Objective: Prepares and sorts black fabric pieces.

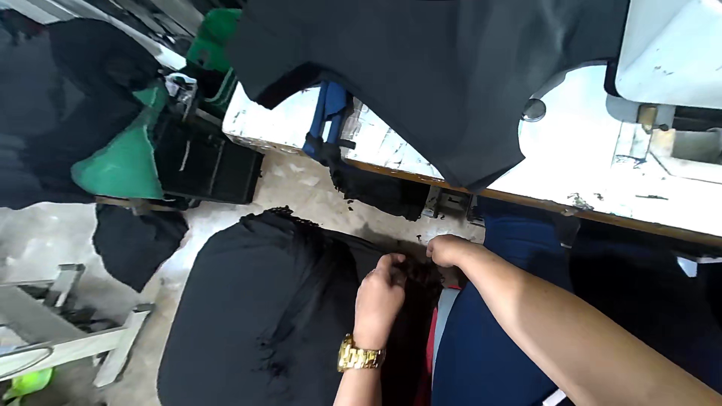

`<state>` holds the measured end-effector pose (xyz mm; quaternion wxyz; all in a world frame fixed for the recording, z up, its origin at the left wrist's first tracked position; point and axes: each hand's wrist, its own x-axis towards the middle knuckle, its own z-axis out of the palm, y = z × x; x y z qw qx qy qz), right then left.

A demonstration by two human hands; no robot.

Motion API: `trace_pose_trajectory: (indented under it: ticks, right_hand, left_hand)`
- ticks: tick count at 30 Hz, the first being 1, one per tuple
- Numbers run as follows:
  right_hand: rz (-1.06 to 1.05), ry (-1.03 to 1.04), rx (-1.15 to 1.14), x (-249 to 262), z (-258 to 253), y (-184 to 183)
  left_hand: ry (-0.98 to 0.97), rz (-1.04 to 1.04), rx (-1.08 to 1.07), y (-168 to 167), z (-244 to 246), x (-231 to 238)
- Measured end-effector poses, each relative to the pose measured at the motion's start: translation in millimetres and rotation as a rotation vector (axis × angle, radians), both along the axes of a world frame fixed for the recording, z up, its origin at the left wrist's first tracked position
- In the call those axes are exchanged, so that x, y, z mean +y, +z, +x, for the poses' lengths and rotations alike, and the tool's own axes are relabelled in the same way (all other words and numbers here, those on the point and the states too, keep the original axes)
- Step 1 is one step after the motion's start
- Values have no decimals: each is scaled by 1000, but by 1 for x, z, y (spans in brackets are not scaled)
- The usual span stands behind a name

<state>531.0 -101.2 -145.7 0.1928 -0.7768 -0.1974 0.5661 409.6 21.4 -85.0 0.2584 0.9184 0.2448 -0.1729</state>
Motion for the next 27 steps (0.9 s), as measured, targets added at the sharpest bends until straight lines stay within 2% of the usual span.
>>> trace_pose_trajectory:
  ticks: [5,8,10,12,13,15,18,20,22,27]
  right_hand:
    - [7,-20,12,0,0,0]
    - [10,-7,16,1,0,1]
    - [6,2,19,3,0,0]
    - [1,1,17,4,-1,-2]
    - [-4,6,18,6,-1,-2]
    - [-12,21,16,9,-2,-4]
    - [-13,39,-1,5,-4,1]
    - [-7,6,-14,-1,-4,4]
    - [-7,-44,-20,-5,-1,4]
    - [-3,-81,-47,-4,0,9]
  left_hand:
    - [115,-263,-175,11,-21,19]
    - [160,-281,-381,44,-57,48]
    - [233,-87,-509,72,-89,81]
    - [290,209,-635,82,-108,102]
    - [289,293,-674,83,-104,98]
    - [185,258,-620,74,-76,61]
    - [-59,173,-177,26,-22,4]
    - [-139,209,-3,-5,-3,-10]
    - [-116,203,-11,-10,0,-9]
    - [96,-43,-139,5,-14,8]
